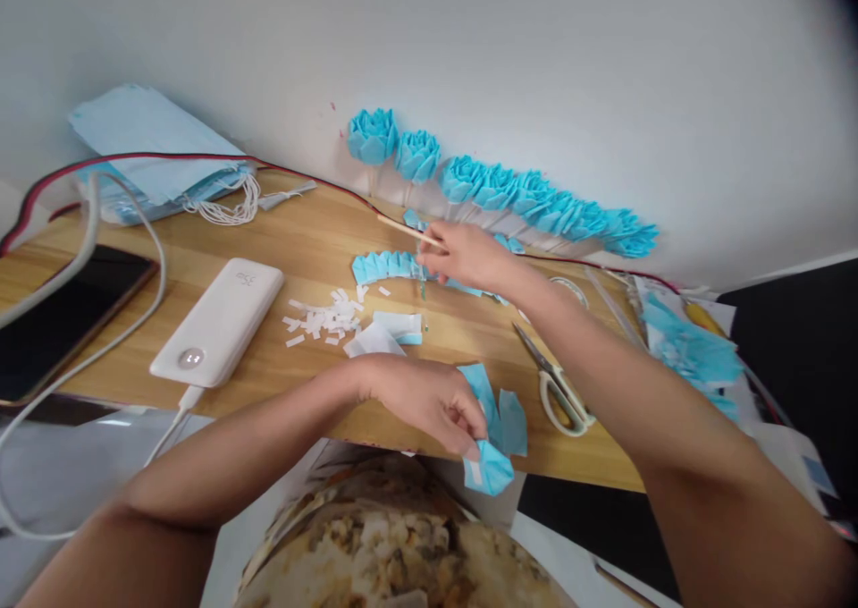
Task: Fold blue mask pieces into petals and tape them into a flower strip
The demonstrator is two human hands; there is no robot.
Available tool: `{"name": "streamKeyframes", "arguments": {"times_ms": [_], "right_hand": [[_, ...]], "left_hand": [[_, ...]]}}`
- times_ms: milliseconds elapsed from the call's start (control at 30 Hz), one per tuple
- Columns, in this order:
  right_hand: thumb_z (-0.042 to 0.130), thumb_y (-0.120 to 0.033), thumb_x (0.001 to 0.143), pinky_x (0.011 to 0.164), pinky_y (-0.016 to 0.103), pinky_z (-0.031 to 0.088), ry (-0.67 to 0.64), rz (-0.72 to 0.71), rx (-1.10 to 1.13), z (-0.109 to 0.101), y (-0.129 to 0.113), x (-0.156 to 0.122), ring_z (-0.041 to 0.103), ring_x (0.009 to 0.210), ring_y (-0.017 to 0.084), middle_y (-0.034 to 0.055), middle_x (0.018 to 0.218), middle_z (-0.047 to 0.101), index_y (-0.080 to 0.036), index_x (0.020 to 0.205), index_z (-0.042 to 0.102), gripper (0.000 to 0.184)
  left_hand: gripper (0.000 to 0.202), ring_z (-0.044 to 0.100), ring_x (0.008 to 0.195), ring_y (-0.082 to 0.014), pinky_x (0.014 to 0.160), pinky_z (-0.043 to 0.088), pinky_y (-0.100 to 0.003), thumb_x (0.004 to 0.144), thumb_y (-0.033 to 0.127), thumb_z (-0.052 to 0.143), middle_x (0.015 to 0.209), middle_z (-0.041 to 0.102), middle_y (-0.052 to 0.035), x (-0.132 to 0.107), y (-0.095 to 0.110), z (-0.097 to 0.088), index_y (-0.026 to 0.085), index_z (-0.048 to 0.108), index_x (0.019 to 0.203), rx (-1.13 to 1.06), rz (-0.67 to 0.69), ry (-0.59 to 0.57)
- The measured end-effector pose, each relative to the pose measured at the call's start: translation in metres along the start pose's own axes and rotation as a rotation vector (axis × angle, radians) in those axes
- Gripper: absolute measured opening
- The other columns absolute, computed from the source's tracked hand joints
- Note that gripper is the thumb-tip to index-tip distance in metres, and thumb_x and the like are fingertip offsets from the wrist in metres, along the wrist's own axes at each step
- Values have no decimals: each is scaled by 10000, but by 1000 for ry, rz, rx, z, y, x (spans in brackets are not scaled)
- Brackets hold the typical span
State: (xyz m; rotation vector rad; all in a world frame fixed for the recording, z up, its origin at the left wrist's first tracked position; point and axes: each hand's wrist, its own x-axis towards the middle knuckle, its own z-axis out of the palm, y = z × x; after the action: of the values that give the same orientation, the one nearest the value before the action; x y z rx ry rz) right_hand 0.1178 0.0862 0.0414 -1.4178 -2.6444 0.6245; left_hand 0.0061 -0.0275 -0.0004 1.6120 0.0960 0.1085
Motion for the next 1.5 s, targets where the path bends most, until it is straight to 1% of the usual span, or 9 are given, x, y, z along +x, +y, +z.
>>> {"name": "streamKeyframes", "arguments": {"times_ms": [133,267,400,500,767,967,1133,1333,1500], "right_hand": [[664,-236,820,610,277,391,-21,91,-119,22,6,-11,632,669,196,29,782,723,-197,1094,627,279],[589,-128,816,668,271,389,90,-27,-52,30,-20,0,646,792,193,37,914,735,-195,1156,612,348],[583,-147,844,670,260,390,85,-220,55,27,-55,15,637,779,167,10,892,736,-198,1167,625,329],[563,-105,832,671,263,401,98,-238,45,24,-61,20,632,756,161,19,880,737,-188,1123,657,317],[603,-133,817,608,251,472,73,11,238,-13,-1,10,642,608,140,16,792,727,-171,1093,679,289],[600,-151,801,606,230,452,58,51,177,-21,33,-10,629,630,133,7,808,728,-164,1138,676,346],[585,-170,821,626,222,432,20,73,127,-14,48,-25,628,666,139,1,826,742,-172,1198,650,382],[667,-149,802,719,229,449,29,204,37,4,60,-29,690,850,181,53,984,771,-149,1268,604,470],[684,-270,845,628,219,429,26,261,111,5,58,-28,675,731,164,44,850,758,-133,1148,656,334]], "left_hand": [[288,513,581,-120,549,376,-219,846,388,692,591,603,15,1,3,2,173,677,655,7,-11,-5],[252,519,583,-118,554,377,-220,865,321,670,601,611,17,1,4,2,174,673,661,6,-26,-27],[222,533,580,-113,572,383,-221,887,254,641,604,615,25,2,3,2,173,673,682,14,-44,-28],[197,538,586,-111,587,389,-220,883,221,645,612,624,30,3,1,2,174,673,693,24,-42,-16],[254,545,662,-126,621,396,-226,917,359,608,695,595,4,-1,-3,-1,157,677,780,97,4,19],[302,470,654,-100,614,361,-220,923,414,583,719,531,17,-5,3,-4,146,648,800,128,-14,275],[322,483,643,-114,620,340,-248,937,319,527,669,539,10,-6,4,-8,153,575,665,493,-19,552],[252,626,811,-185,772,432,-287,912,243,514,819,701,-54,-14,11,-12,170,654,717,835,-96,566],[256,652,924,-225,815,442,-313,921,208,494,909,734,-78,-17,31,-7,162,671,743,988,-194,511]]}}
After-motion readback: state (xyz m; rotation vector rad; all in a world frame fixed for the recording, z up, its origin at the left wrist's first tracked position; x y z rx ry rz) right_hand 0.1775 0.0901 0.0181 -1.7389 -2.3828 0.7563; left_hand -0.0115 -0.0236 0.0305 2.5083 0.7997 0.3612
